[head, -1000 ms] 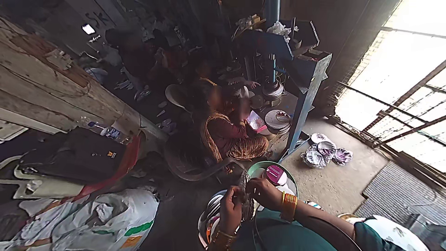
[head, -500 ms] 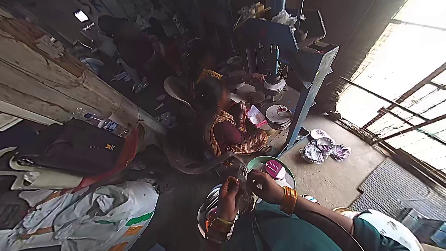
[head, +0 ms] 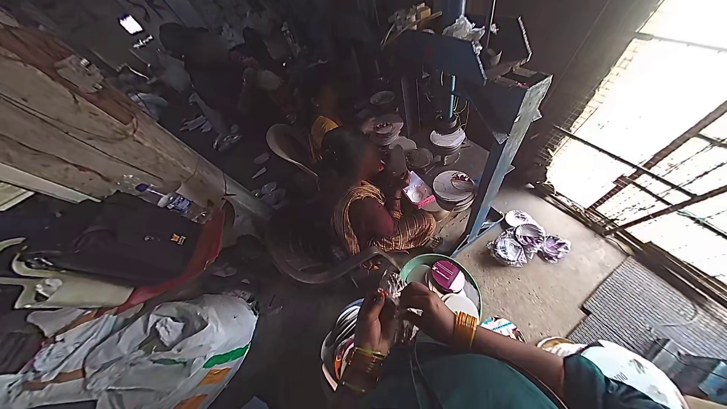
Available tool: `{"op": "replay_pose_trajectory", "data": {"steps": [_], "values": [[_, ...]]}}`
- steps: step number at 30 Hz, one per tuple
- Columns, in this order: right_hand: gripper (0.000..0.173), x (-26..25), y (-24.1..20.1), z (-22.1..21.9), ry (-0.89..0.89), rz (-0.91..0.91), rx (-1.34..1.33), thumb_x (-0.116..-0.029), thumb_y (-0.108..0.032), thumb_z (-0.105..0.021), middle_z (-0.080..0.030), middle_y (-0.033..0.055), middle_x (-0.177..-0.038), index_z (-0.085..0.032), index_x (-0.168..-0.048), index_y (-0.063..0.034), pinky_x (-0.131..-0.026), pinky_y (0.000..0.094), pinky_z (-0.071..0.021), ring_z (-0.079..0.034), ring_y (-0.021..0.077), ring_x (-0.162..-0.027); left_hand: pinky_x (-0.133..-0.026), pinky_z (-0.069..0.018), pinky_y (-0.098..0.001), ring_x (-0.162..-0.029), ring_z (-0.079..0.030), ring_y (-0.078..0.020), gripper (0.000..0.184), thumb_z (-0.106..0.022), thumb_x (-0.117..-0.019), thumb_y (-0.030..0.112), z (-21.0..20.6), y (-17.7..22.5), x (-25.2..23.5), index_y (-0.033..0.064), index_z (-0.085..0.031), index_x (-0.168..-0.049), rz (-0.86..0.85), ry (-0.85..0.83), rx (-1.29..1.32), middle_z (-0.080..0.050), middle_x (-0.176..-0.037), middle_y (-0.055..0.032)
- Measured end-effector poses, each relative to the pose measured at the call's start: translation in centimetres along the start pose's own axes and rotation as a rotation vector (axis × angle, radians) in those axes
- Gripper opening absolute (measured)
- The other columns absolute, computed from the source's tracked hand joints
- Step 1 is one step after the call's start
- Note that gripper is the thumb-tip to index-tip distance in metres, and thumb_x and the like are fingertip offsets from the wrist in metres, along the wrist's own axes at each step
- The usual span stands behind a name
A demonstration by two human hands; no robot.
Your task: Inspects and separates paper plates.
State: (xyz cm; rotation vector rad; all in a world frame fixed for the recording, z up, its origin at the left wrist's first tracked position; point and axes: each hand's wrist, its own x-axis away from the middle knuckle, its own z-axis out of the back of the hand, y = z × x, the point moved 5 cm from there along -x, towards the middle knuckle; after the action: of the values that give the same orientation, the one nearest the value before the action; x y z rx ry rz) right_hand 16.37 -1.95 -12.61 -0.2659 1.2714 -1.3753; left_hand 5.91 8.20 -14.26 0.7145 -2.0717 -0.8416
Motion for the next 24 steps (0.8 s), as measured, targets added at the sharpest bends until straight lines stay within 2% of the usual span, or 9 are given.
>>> {"op": "replay_pose_trajectory", "data": {"steps": [3,4,6,8,10,13,18,21,24], "values": [[0.010,-0.2,0.4,0.7,0.069,-0.009,0.052,-0.0867,-0.006,-0.073,-0.072,0.0112,-0.085,-0.075,-0.078,-0.0019,-0.090,0.0339,-0.0525,-0.068,0.0228,-0.092,-0.081,-0.0559,-0.0219,-0.087,-0.066,-0.0072,0.039,-0.050,-0.0974,-0.007,0.4,2.2,-1.5,-0.0076,-0.055,-0.136,-0.326,-0.098,-0.586,-0.067,-0.115,-0.0111],[0.010,-0.2,0.5,1.1,0.085,-0.031,0.036,-0.0867,-0.004,-0.071,-0.071,0.0116,-0.083,-0.074,-0.078,-0.0008,-0.086,0.0312,-0.0542,-0.068,0.0215,-0.089,-0.083,-0.0567,-0.0260,-0.087,-0.068,-0.0111,0.035,-0.055,-0.0950,-0.004,0.5,3.4,-2.2,-0.0120,-0.062,-0.129,-0.539,-0.110,-0.911,-0.069,-0.110,-0.0161],[0.012,0.0,0.9,1.9,0.095,-0.079,0.022,-0.0882,-0.002,-0.067,-0.072,0.0129,-0.082,-0.074,-0.080,0.0014,-0.083,0.0309,-0.0555,-0.070,0.0210,-0.085,-0.083,-0.0585,-0.0493,-0.088,-0.073,-0.0338,0.020,-0.062,-0.0912,-0.001,-0.1,5.7,-2.6,-0.0082,-0.076,-0.103,-0.839,-0.110,-1.385,-0.073,-0.098,-0.0244],[0.013,0.2,1.1,2.4,0.078,-0.159,0.038,-0.0902,-0.001,-0.064,-0.073,0.0151,-0.084,-0.074,-0.083,0.0042,-0.083,0.0348,-0.0570,-0.071,0.0234,-0.084,-0.087,-0.0528,-0.0621,-0.100,-0.070,-0.0446,0.022,-0.056,-0.1012,0.006,-1.1,7.0,-2.8,-0.0036,-0.075,-0.107,-0.617,-0.139,-1.709,-0.072,-0.106,-0.0262],[0.010,0.1,0.9,2.3,0.054,-0.234,0.057,-0.0893,-0.001,-0.065,-0.072,0.0178,-0.084,-0.071,-0.085,0.0063,-0.080,0.0397,-0.0577,-0.072,0.0274,-0.082,-0.093,-0.0510,-0.0578,-0.105,-0.069,-0.0406,0.028,-0.046,-0.1070,0.011,-1.5,7.3,-4.0,-0.0037,-0.067,-0.119,-0.333,-0.139,-1.823,-0.071,-0.111,-0.0234],[0.009,-0.1,0.4,1.4,0.028,-0.276,0.035,-0.0871,-0.002,-0.067,-0.070,0.0176,-0.080,-0.070,-0.083,0.0064,-0.076,0.0401,-0.0577,-0.071,0.0271,-0.078,-0.094,-0.0534,-0.0481,-0.100,-0.070,-0.0340,0.031,-0.040,-0.1093,0.010,-1.5,6.9,-5.7,-0.0086,-0.058,-0.127,-0.216,-0.146,-1.725,-0.070,-0.108,-0.0233],[0.020,0.0,1.8,3.0,0.021,-0.574,-0.105,-0.0953,-0.005,-0.062,-0.070,0.0165,-0.093,-0.070,-0.109,0.0074,-0.075,0.0350,-0.0562,-0.066,0.0185,-0.076,-0.064,-0.0569,-0.0254,-0.064,-0.065,-0.0106,0.017,-0.055,-0.1013,-0.002,-0.9,8.1,-6.0,-0.0090,-0.061,-0.116,-0.116,-0.299,-1.241,-0.066,-0.086,-0.0123],[0.013,0.1,3.3,4.3,0.055,-0.668,-0.254,-0.0957,-0.005,-0.062,-0.068,0.0067,-0.085,-0.068,-0.102,0.0049,-0.069,0.0292,-0.0580,-0.065,0.0096,-0.068,-0.076,-0.0586,-0.0273,-0.076,-0.069,-0.0135,0.019,-0.059,-0.0997,0.000,-0.8,8.4,-5.1,-0.0083,-0.071,-0.112,-0.181,-0.466,-1.430,-0.072,-0.096,-0.0151],[0.006,-0.1,4.2,5.1,0.076,-0.807,-0.421,-0.0945,-0.002,-0.064,-0.069,0.0024,-0.075,-0.066,-0.093,0.0030,-0.066,0.0292,-0.0595,-0.067,0.0095,-0.064,-0.099,-0.0517,-0.0516,-0.108,-0.070,-0.0384,0.026,-0.056,-0.1026,0.011,-1.3,7.8,-4.2,-0.0048,-0.073,-0.112,-0.322,-0.606,-1.958,-0.072,-0.111,-0.0255]]}}
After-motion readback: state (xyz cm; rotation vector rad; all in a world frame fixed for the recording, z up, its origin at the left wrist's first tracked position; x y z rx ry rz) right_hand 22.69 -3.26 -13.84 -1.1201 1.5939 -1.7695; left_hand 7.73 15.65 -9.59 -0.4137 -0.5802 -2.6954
